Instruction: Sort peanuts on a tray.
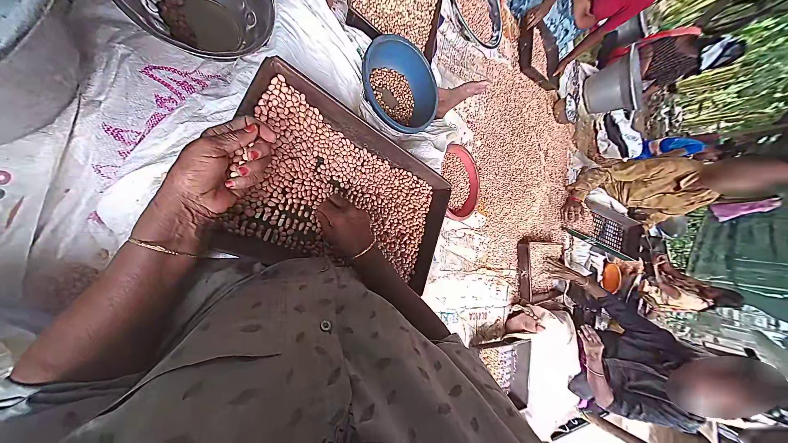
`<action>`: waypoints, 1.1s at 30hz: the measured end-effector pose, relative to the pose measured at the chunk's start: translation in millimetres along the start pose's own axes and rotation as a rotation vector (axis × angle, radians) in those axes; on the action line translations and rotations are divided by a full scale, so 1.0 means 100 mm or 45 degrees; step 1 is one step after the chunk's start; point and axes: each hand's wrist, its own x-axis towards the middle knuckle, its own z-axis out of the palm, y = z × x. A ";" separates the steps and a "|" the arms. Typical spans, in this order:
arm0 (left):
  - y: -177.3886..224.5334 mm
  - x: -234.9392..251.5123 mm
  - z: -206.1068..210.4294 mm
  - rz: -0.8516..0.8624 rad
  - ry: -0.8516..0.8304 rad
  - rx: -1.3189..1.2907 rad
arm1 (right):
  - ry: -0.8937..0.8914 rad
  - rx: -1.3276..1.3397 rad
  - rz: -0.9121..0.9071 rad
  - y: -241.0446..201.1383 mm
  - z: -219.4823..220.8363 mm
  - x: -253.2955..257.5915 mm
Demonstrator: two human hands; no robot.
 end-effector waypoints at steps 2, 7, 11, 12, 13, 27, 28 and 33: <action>-0.02 -0.01 0.00 -0.020 -0.003 0.025 | -0.033 -0.011 0.026 -0.04 -0.01 0.01; -0.05 0.00 0.00 -0.094 0.042 0.021 | -0.300 0.050 0.195 -0.16 -0.19 0.14; -0.03 0.02 0.03 -0.168 0.079 0.130 | -0.331 0.301 0.240 -0.04 -0.28 0.18; -0.03 0.02 0.05 -0.183 0.073 0.173 | -0.253 0.366 0.231 -0.01 -0.27 0.17; -0.03 0.01 0.07 -0.201 0.065 0.215 | -0.151 0.438 0.210 0.01 -0.26 0.15; -0.18 -0.01 0.36 -0.558 0.043 0.877 | 0.555 0.849 -0.249 -0.12 -0.31 0.04; -0.19 -0.01 0.33 -0.483 0.010 0.837 | 0.648 0.895 -0.214 -0.05 -0.47 -0.01; 0.20 -0.31 0.58 0.306 -0.088 0.555 | 1.427 0.832 -0.376 0.30 -2.19 -0.94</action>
